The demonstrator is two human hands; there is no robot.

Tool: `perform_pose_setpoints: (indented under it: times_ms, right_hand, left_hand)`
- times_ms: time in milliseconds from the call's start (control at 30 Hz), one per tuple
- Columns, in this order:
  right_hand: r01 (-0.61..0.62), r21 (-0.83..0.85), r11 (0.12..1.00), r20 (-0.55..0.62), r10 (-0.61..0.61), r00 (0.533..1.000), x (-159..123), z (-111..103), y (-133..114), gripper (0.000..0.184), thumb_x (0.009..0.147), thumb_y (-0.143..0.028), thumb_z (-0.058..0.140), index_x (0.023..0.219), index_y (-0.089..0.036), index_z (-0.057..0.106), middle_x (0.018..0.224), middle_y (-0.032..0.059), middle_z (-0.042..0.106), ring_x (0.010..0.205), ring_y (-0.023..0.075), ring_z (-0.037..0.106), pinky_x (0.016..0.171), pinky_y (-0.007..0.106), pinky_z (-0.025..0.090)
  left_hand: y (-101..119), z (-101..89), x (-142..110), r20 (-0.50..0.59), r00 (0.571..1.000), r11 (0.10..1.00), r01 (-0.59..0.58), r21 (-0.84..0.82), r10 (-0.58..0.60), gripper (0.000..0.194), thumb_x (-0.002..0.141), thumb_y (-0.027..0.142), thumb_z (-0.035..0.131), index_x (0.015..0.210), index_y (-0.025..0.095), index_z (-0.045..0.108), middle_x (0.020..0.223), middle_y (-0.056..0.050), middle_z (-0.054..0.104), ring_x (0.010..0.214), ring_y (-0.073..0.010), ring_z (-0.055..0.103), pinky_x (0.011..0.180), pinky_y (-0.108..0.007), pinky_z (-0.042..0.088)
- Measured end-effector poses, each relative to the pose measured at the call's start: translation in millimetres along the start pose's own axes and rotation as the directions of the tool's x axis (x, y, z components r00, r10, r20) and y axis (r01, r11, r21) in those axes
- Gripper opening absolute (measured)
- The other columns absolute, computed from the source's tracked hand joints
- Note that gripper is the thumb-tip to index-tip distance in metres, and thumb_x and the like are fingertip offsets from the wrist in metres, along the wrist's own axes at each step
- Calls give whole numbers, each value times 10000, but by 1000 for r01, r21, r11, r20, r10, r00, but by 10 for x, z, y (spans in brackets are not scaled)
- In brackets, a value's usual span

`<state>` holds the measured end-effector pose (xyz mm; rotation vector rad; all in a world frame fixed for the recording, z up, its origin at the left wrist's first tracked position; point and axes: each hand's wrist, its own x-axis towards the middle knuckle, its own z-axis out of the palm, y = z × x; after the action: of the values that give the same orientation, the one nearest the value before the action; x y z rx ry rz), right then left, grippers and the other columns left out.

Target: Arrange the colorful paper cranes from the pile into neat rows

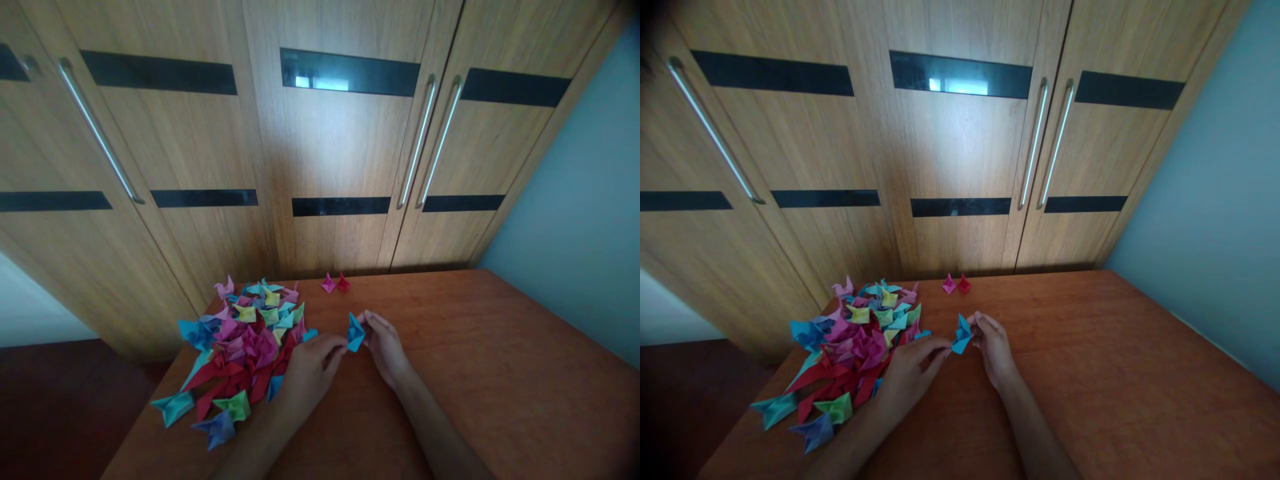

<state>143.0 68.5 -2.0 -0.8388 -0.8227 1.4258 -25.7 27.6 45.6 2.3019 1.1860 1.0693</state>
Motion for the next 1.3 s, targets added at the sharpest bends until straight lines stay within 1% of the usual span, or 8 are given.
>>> perform_pose_setpoints:
  times_ms: [100, 200, 333, 433, 533, 700, 867, 1300]
  right_hand:
    - [79, -165, 983, -129, -101, 986, 64, -74, 53, 313, 754, -482, 610, 654, -185, 611, 576, -22, 534, 529, 114, 457, 491, 222, 327]
    - [139, -401, 905, -149, -215, 965, 99, -115, 102, 343, 771, -487, 565, 609, -184, 585, 543, -16, 507, 497, 121, 424, 472, 235, 302]
    - [217, -669, 711, -3, -294, 956, 79, -78, 140, 340, 838, -437, 468, 653, -190, 611, 642, 27, 592, 581, 157, 508, 540, 257, 360]
    - [302, -793, 530, 149, -311, 939, 49, -34, 154, 319, 862, -357, 439, 666, -196, 633, 695, 40, 633, 669, 175, 559, 628, 273, 390]
    - [328, -840, 432, 214, -292, 932, 38, -15, 157, 298, 860, -302, 438, 669, -196, 641, 699, 38, 642, 669, 170, 564, 635, 271, 390]
    - [306, -875, 375, 212, -271, 939, 43, -9, 158, 284, 857, -268, 439, 673, -196, 643, 705, 33, 641, 668, 158, 562, 631, 255, 375]
    - [283, -901, 328, 208, -245, 947, 43, 4, 159, 264, 847, -257, 456, 673, -194, 644, 702, 34, 640, 668, 155, 554, 624, 248, 363]
    - [275, -902, 334, 198, -246, 949, 49, 6, 169, 259, 837, -245, 461, 647, -197, 630, 697, 33, 639, 651, 153, 554, 611, 246, 362]
  left_hand:
    - [5, -18, 194, 49, 999, 995, -20, 94, 15, 157, 845, 137, 517, 904, 215, 640, 874, -9, 700, 792, -137, 643, 729, -226, 472]
    - [5, -3, 526, 104, 994, 973, -67, 220, 45, 169, 861, 151, 490, 897, 204, 646, 861, -22, 689, 798, -145, 634, 726, -231, 465]
    - [-33, 137, 1047, 226, 973, 882, -74, 465, -38, 207, 887, 160, 441, 876, 187, 646, 902, -38, 683, 856, -153, 631, 766, -244, 470]
    - [-105, 334, 1351, 266, 959, 845, -57, 531, -103, 221, 881, 145, 439, 887, 172, 658, 925, -74, 679, 869, -174, 638, 775, -269, 486]
    - [-203, 544, 1536, 287, 945, 815, -37, 578, -160, 226, 867, 117, 447, 922, 154, 663, 940, -112, 674, 890, -207, 643, 782, -308, 501]
    - [-354, 772, 1666, 334, 912, 777, -25, 629, -240, 223, 865, 86, 460, 968, 133, 652, 969, -144, 654, 922, -228, 636, 777, -332, 513]
    - [-438, 884, 1697, 384, 878, 753, -43, 657, -285, 297, 889, 305, 533, 1138, 144, 547, 1133, -92, 574, 962, -201, 586, 811, -398, 507]
    - [-424, 948, 1758, 376, 875, 751, -21, 659, -305, 289, 891, 301, 530, 1131, 142, 551, 1123, -92, 580, 955, -198, 590, 806, -393, 510]
